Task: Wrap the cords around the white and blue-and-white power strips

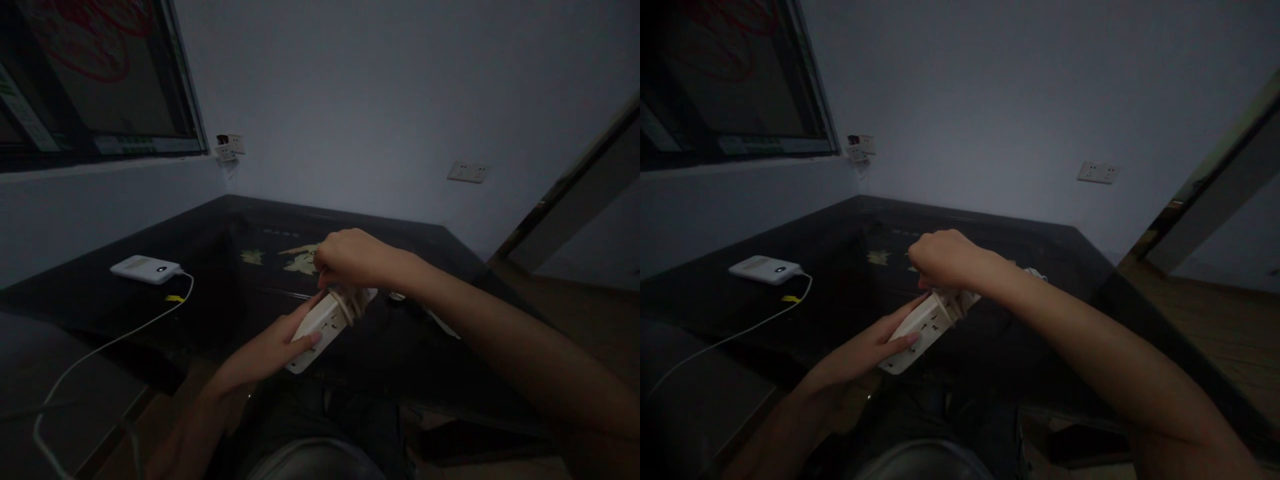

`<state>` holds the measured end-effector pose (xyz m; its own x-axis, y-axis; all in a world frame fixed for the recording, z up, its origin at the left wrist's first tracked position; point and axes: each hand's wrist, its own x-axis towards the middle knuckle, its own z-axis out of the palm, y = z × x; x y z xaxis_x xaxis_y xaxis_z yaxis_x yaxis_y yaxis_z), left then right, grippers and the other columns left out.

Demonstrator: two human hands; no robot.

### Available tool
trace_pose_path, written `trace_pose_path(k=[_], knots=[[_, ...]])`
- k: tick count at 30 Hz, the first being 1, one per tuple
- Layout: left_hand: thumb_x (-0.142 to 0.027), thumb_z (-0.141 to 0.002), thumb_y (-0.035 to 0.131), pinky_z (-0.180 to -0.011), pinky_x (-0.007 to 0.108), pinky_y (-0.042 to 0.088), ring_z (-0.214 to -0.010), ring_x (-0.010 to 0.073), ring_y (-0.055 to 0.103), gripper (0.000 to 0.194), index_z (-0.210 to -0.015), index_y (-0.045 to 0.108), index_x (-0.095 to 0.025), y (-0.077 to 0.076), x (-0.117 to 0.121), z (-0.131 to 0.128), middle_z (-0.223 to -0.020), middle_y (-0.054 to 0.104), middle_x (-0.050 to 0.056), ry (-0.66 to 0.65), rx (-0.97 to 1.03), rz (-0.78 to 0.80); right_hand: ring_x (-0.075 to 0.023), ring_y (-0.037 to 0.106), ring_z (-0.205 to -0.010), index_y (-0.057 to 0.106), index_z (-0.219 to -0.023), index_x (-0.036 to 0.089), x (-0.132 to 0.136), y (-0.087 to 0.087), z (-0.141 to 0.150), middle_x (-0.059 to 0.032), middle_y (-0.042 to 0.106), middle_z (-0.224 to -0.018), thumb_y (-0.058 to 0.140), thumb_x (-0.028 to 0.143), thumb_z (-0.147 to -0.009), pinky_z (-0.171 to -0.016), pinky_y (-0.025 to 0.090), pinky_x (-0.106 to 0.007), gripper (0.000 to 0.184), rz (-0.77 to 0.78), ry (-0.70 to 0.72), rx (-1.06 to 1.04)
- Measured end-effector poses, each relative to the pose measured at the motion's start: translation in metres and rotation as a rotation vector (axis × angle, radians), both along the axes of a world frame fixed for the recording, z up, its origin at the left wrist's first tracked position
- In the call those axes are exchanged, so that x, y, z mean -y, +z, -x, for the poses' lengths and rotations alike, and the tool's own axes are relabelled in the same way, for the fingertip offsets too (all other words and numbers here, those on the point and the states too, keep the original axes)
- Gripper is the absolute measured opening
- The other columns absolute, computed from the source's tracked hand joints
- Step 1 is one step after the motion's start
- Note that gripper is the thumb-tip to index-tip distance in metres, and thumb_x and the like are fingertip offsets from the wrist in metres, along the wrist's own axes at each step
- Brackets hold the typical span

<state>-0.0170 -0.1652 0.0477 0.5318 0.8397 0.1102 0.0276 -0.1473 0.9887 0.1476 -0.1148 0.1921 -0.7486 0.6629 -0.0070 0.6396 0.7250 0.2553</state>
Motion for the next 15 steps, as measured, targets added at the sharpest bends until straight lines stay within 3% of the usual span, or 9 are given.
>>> trace_pose_path(k=[5, 9, 11, 15], knots=[[-0.031, -0.079, 0.065, -0.112, 0.044, 0.022, -0.134, 0.0308, 0.037, 0.077, -0.146, 0.029, -0.02, -0.012, -0.009, -0.009, -0.147, 0.04, 0.011, 0.117, -0.028, -0.122, -0.0187, 0.063, -0.066, 0.074, -0.083, 0.012, 0.014, -0.003, 0.005, -0.0106, 0.069, -0.07, 0.06, 0.019, -0.082, -0.054, 0.037, -0.026, 0.015, -0.051, 0.046, 0.033], [-0.031, -0.078, 0.065, -0.106, 0.047, 0.031, -0.123, 0.0328, 0.048, 0.076, -0.145, 0.032, -0.018, -0.016, -0.009, -0.016, -0.135, 0.052, 0.013, 0.134, -0.107, -0.153, -0.0189, 0.064, -0.066, 0.074, -0.081, 0.011, 0.023, 0.0, 0.01, -0.0112, 0.069, -0.07, 0.059, 0.012, -0.081, -0.053, 0.036, -0.026, 0.015, -0.033, 0.057, 0.061], [-0.03, -0.079, 0.065, -0.106, 0.046, 0.031, -0.123, 0.0319, 0.048, 0.075, -0.145, 0.031, -0.019, -0.015, -0.009, -0.017, -0.135, 0.052, 0.013, 0.131, -0.116, -0.154, -0.0181, 0.063, -0.066, 0.073, -0.08, 0.011, 0.022, 0.002, 0.01, -0.0108, 0.068, -0.071, 0.061, 0.015, -0.081, -0.055, 0.036, -0.025, 0.014, -0.013, 0.052, 0.048], [-0.027, -0.078, 0.066, -0.113, 0.043, 0.02, -0.136, 0.0299, 0.033, 0.077, -0.146, 0.031, -0.02, -0.011, -0.01, -0.012, -0.147, 0.039, 0.01, 0.182, -0.02, -0.166, -0.0148, 0.059, -0.067, 0.073, -0.083, 0.015, 0.006, 0.007, -0.001, -0.0064, 0.067, -0.074, 0.065, 0.027, -0.081, -0.059, 0.035, -0.025, 0.015, 0.057, 0.067, -0.098]])
